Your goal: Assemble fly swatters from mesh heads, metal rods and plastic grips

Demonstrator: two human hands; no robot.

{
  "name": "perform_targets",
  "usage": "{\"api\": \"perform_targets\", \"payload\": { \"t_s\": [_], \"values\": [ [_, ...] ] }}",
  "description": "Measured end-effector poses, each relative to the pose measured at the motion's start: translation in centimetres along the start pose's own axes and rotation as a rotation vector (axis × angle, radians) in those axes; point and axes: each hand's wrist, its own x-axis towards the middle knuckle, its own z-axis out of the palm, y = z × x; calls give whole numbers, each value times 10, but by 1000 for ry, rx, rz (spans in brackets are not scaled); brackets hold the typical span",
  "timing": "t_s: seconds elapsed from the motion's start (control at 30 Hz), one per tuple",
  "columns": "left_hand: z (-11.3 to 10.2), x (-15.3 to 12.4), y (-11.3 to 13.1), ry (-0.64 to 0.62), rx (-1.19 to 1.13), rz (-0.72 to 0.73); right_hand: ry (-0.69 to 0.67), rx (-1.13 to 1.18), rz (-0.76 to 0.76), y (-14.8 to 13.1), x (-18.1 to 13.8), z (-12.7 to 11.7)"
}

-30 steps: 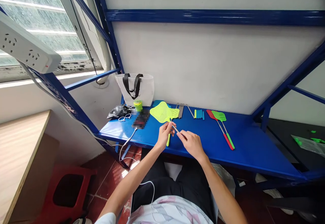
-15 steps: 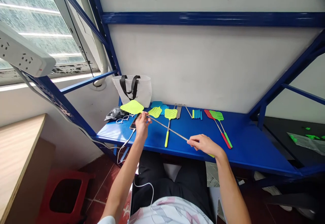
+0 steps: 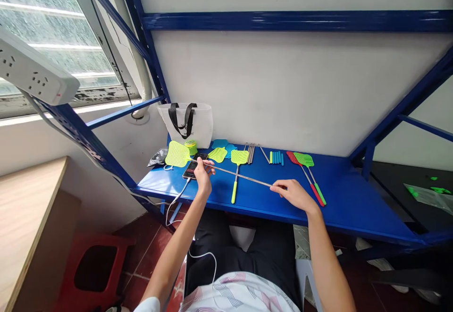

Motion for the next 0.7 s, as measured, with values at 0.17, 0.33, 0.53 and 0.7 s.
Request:
{"api": "perform_targets", "payload": {
  "t_s": [0.17,0.33,0.53,0.7],
  "values": [
    [18,-28,-19,-94,100,-7,98,-73,-42,-5,10,21],
    [42,-80,-45,-365,144,-173,150,-110,-68,-16,24,58],
    [53,-113,-38,-550,194,-213,219,-50,-89,-32,26,79],
    [52,-113,-20,-673,226,-266,313,-8,-143,-45,21,88]
  ]
}}
